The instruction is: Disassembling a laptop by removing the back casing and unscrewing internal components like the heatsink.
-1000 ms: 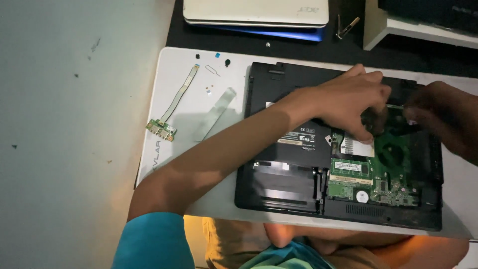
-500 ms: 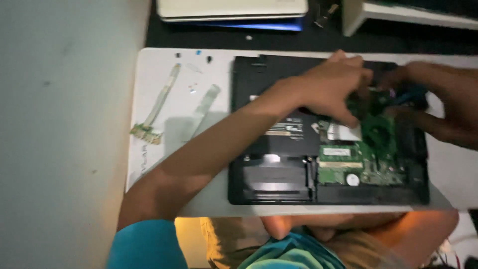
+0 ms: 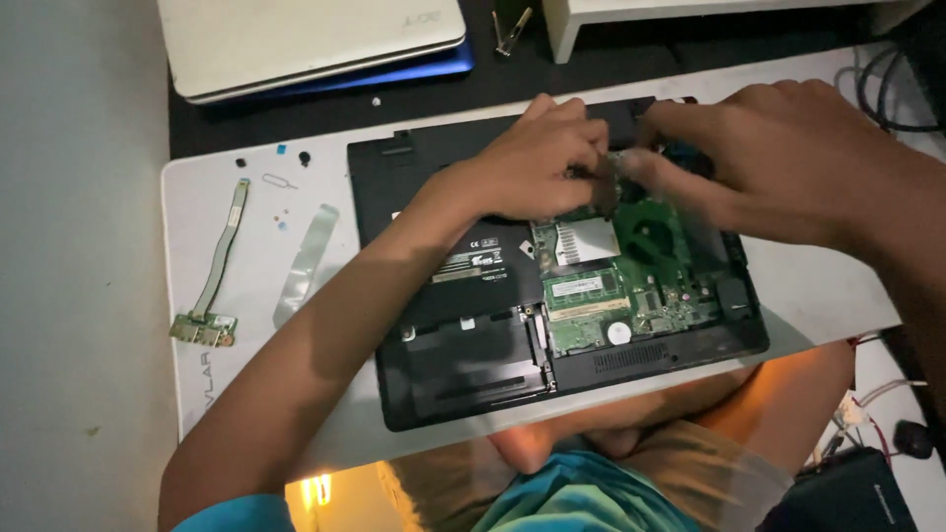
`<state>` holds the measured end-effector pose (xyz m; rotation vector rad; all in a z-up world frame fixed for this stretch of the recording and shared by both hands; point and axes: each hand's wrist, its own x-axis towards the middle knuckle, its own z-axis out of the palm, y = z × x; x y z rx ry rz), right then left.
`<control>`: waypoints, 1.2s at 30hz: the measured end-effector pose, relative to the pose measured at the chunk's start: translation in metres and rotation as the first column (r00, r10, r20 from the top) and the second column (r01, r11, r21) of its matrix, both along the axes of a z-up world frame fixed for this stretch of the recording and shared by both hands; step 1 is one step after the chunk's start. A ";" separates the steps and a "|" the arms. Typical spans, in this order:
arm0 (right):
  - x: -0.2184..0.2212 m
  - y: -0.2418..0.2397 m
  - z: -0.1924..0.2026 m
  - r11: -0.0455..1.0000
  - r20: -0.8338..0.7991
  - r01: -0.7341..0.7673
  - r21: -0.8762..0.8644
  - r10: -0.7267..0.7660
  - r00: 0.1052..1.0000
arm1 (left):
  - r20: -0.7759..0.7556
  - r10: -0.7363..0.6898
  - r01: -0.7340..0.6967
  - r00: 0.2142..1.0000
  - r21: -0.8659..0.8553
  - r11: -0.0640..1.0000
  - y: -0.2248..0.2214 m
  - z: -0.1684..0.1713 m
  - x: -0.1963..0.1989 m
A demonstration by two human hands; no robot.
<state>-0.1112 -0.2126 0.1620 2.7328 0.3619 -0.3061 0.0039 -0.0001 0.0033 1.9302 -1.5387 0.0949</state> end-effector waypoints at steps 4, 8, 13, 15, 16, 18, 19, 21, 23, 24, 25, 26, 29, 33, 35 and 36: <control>0.001 0.000 0.001 0.985 0.006 -0.106 0.132 0.107 0.994 | -0.065 0.014 -0.010 0.998 0.071 0.997 0.002 0.008 -0.005; -0.004 0.005 0.002 0.998 -0.019 -0.042 0.045 0.043 0.999 | -0.016 -0.010 0.010 1.000 0.012 1.000 0.006 0.010 -0.006; 0.000 0.001 0.000 0.961 0.056 -0.186 0.206 0.179 0.982 | -0.065 0.013 -0.011 0.998 0.025 1.000 0.006 0.015 -0.009; -0.001 0.003 0.000 0.972 0.046 -0.141 0.186 0.135 0.990 | -0.077 0.021 -0.017 0.997 0.047 0.999 0.004 0.015 -0.008; -0.003 0.004 0.001 0.982 0.036 -0.096 0.166 0.091 0.995 | -0.089 0.028 -0.022 0.996 0.070 0.997 0.003 0.015 -0.007; -0.001 0.003 -0.004 0.987 0.111 -0.147 0.058 0.140 0.984 | -0.086 0.025 -0.018 0.996 0.081 0.997 0.002 0.011 -0.006; -0.001 0.003 -0.006 0.980 0.178 -0.189 -0.055 0.196 0.964 | -0.082 0.021 -0.013 0.996 0.092 0.996 0.002 0.009 -0.005; -0.003 0.015 0.006 0.979 0.099 -0.151 0.139 0.138 0.986 | -0.103 0.034 -0.026 0.994 0.080 0.996 0.004 0.012 -0.008; -0.003 0.021 0.011 0.941 0.010 -0.092 0.327 0.094 0.996 | -0.124 0.047 -0.038 0.991 0.069 0.997 0.005 0.013 -0.008; -0.002 0.019 0.009 0.960 -0.001 -0.057 0.275 0.059 0.998 | -0.090 0.034 -0.029 0.995 0.060 0.998 0.006 0.014 -0.008; -0.001 0.018 0.008 0.975 -0.010 -0.020 0.221 0.023 1.000 | -0.055 0.021 -0.018 0.998 0.050 0.999 0.005 0.014 -0.008; -0.001 0.019 0.008 0.976 -0.009 -0.016 0.217 0.018 1.000 | -0.054 0.016 -0.014 0.998 0.046 0.999 0.004 0.013 -0.007; 0.000 0.021 0.008 0.989 0.060 -0.057 0.139 0.049 0.997 | -0.135 0.101 -0.076 0.986 0.179 0.981 0.003 0.013 -0.008; 0.000 0.023 0.010 0.957 -0.006 -0.068 0.281 0.072 0.997 | -0.118 0.020 -0.009 0.993 0.093 0.996 0.007 0.019 -0.010; 0.000 0.021 0.009 0.958 -0.015 -0.058 0.281 0.065 0.998 | -0.097 0.030 -0.022 0.995 0.088 0.996 0.005 0.017 -0.009; 0.000 0.018 0.006 0.984 0.041 -0.070 0.162 0.064 0.997 | -0.101 0.045 -0.035 0.994 0.101 0.994 0.004 0.015 -0.009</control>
